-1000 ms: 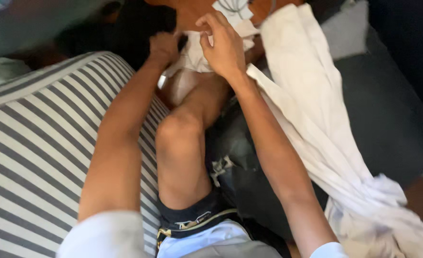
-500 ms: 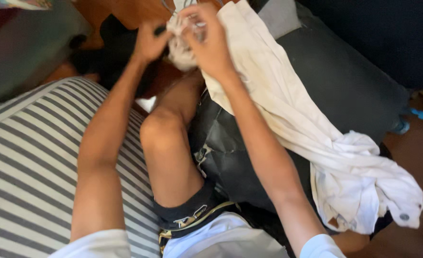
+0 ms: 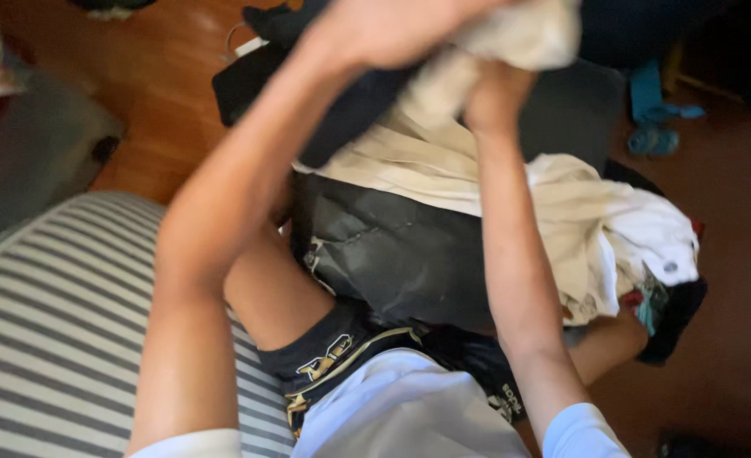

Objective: The person folds a black graphic t-shirt and a black hoodie on a chair seat, smoothing and aligning each item before stacking them. The person then picks up a white cloth and places it on the chair.

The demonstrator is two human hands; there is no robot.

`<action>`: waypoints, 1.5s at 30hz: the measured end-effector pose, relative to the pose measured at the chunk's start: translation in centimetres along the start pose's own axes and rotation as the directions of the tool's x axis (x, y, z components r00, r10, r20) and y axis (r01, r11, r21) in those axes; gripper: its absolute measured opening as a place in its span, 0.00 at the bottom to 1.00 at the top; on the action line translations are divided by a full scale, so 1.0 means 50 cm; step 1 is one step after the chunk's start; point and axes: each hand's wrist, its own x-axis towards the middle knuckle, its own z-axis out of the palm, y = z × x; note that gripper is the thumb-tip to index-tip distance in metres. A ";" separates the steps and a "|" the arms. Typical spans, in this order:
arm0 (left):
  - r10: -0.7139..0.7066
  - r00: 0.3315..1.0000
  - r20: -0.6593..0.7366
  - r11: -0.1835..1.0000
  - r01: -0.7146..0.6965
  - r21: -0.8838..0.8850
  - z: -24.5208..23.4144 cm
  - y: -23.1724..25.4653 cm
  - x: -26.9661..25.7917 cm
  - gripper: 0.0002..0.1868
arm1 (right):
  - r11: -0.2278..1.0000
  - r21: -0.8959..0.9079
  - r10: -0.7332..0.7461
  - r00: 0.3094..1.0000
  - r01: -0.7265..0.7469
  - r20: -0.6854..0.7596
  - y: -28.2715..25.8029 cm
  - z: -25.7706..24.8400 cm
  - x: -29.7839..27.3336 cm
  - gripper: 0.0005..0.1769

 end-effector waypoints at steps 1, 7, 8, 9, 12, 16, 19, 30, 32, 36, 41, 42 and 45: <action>0.167 0.986 0.009 0.986 -0.167 -0.011 0.034 0.031 -0.011 0.21 | 0.963 0.269 0.023 0.989 0.017 -0.145 0.016 -0.060 -0.002 0.30; 0.400 0.881 0.253 0.910 -0.415 0.007 0.203 0.104 -0.071 0.39 | 0.983 -0.126 0.110 0.981 -0.130 -0.159 -0.056 -0.335 -0.145 0.25; 0.330 0.902 0.280 0.914 -0.379 0.146 0.214 0.094 -0.093 0.44 | 0.974 -0.142 0.150 0.973 -0.175 -0.174 -0.094 -0.354 -0.175 0.28; 0.308 0.910 0.277 0.906 -0.369 0.209 0.210 0.076 -0.110 0.44 | 0.964 -0.155 0.187 0.964 -0.217 -0.188 -0.128 -0.360 -0.193 0.32; 0.327 0.928 0.181 0.802 -0.373 0.466 0.157 0.001 -0.174 0.46 | 0.798 -0.526 0.302 0.951 -0.293 -0.071 -0.215 -0.338 -0.238 0.39; 0.221 0.974 0.056 0.636 -0.187 0.749 0.124 -0.074 -0.259 0.53 | 0.430 -0.899 0.062 0.996 -0.089 -0.069 -0.329 -0.281 -0.243 0.59; 0.036 0.999 0.012 0.730 -0.034 0.683 0.165 -0.103 -0.294 0.28 | 0.356 -0.934 0.126 0.990 0.014 0.063 -0.402 -0.229 -0.240 0.62; 0.156 0.904 -0.399 0.975 -0.206 -0.085 0.197 0.015 -0.268 0.17 | 0.790 -0.612 -0.013 0.999 0.039 0.047 -0.301 -0.218 -0.240 0.20; 0.216 0.897 -0.386 0.961 -0.265 -0.076 0.194 0.068 -0.248 0.16 | 0.901 -0.423 -0.097 0.995 0.093 0.013 -0.295 -0.244 -0.255 0.19; 0.159 0.932 -0.327 0.987 -0.156 0.035 0.190 0.164 -0.207 0.21 | 0.977 -0.078 -0.210 0.967 0.200 -0.146 -0.287 -0.293 -0.266 0.09; 0.549 0.808 0.215 0.777 -0.587 0.226 0.378 0.207 -0.134 0.19 | 0.996 0.087 0.015 0.950 0.013 -0.311 -0.286 -0.354 -0.265 0.21; 0.545 0.794 0.269 0.796 -0.591 0.132 0.419 0.202 -0.132 0.20 | 0.998 0.017 0.061 0.955 -0.058 -0.290 -0.292 -0.364 -0.264 0.24; 0.407 0.825 0.391 0.893 -0.450 0.019 0.470 0.142 -0.125 0.20 | 0.770 -0.631 -0.018 0.985 -0.097 -0.172 -0.376 -0.383 -0.350 0.34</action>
